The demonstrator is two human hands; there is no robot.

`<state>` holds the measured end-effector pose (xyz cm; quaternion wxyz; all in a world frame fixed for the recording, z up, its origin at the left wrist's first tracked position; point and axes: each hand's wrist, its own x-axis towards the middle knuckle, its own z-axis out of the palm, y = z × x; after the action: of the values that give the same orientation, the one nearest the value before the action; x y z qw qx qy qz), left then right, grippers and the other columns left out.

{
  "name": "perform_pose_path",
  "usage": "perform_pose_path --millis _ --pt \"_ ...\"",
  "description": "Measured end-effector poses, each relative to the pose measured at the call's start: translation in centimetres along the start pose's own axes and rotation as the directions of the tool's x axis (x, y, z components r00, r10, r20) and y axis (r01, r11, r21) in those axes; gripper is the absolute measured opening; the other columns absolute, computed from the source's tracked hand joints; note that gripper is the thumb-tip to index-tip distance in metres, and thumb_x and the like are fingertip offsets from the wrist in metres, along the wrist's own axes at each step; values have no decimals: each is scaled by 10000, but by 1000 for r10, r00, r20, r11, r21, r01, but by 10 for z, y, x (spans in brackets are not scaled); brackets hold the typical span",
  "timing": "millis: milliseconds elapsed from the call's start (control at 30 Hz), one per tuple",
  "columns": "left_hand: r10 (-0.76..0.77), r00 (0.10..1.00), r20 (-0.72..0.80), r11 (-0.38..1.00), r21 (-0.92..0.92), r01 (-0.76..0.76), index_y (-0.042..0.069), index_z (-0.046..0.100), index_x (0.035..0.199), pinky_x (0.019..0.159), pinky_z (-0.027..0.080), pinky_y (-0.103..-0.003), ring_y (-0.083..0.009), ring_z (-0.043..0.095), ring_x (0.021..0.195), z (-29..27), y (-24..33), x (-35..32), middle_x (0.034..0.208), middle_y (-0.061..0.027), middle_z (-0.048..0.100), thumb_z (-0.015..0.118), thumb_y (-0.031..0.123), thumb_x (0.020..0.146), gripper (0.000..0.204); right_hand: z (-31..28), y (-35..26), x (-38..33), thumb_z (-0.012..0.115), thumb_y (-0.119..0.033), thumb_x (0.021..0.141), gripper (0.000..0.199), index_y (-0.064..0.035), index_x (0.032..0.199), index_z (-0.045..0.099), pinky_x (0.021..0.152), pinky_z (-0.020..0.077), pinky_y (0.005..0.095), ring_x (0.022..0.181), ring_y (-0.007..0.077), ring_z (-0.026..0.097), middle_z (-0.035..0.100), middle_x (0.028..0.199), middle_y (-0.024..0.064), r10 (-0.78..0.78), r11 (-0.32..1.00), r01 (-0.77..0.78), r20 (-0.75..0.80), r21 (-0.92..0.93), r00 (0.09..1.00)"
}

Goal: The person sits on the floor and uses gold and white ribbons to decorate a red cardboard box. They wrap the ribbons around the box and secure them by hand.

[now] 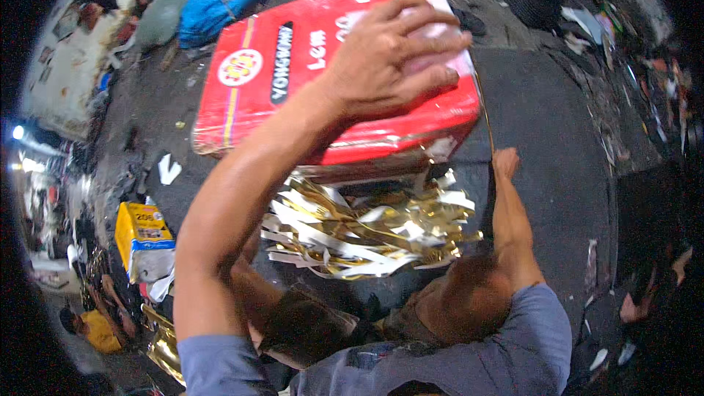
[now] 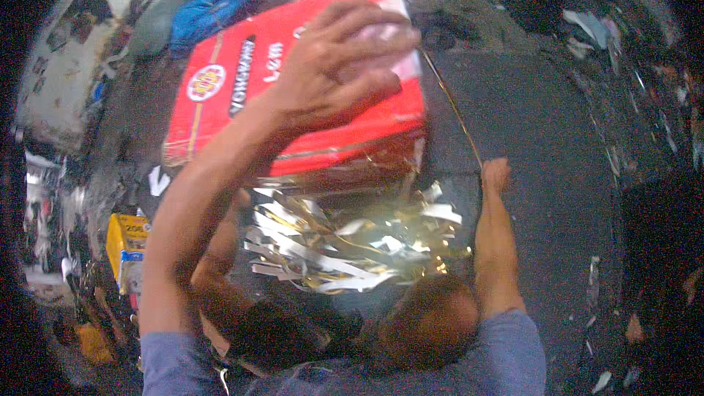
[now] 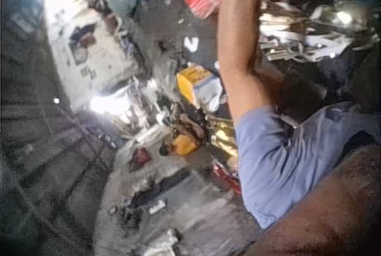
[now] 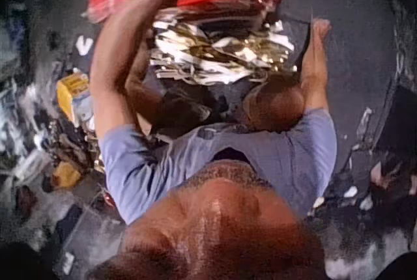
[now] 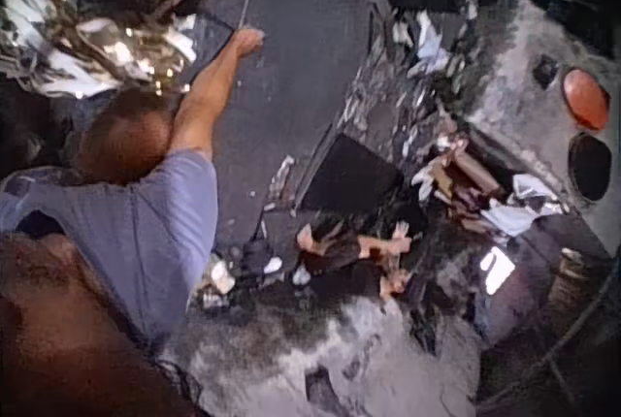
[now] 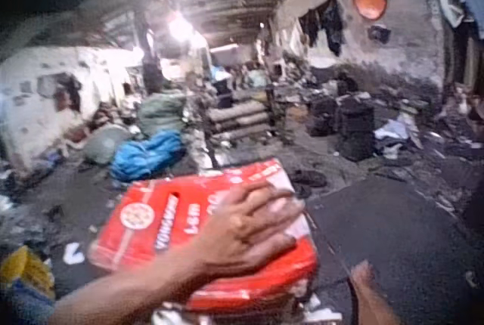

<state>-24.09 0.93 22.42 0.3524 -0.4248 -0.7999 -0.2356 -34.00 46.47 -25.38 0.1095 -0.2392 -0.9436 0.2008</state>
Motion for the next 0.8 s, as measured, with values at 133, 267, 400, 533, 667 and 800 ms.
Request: perform_pose_path --millis 133,267,400,533,667,800 --pt "-117 986 119 985 139 100 216 713 1311 1124 426 -487 -351 546 1313 -10 -5 -27 1400 -105 626 701 488 902 492 -31 -62 -36 580 -395 984 460 12 1194 533 763 584 475 957 405 690 632 1137 272 649 -9 -623 478 783 591" --pt "-128 957 261 992 33 124 113 612 1437 1144 405 -530 -386 525 1351 -12 -12 -24 1476 -209 545 633 636 913 740 -46 -93 -56 492 -490 1044 652 -1 1460 379 740 616 420 1043 380 681 576 1347 268 655 -306 -529 578 791 486" --pt "-29 982 187 998 -55 40 83 623 1403 1130 411 -527 -379 533 1328 1 -3 -1 1437 -203 565 644 591 909 709 3 -94 -116 720 -298 876 344 7 1030 684 821 562 480 948 371 720 713 1060 251 -43 961 -16 206 276 978" --pt "-150 974 171 987 85 137 158 672 1350 1094 455 -491 -364 567 1295 -26 14 -31 1408 -134 609 690 506 904 566 -3 -176 -250 667 -338 884 301 -100 1062 712 807 550 446 937 319 713 740 999 118 -476 869 454 577 196 663" --pt "-5 992 126 975 219 -23 94 671 1250 1015 507 -464 -352 605 1212 -19 30 -17 1360 -151 622 704 370 913 437 77 -126 -256 650 -363 880 285 -116 1015 690 830 535 391 940 266 684 721 978 62 -347 844 -64 634 532 691" --pt "22 987 162 967 248 -62 47 682 1136 986 517 -444 -326 615 1188 -39 78 -23 1342 -136 624 769 240 815 384 104 -92 -265 613 -357 886 299 -101 1025 676 856 532 388 979 264 669 714 989 48 -423 419 -475 629 774 652"
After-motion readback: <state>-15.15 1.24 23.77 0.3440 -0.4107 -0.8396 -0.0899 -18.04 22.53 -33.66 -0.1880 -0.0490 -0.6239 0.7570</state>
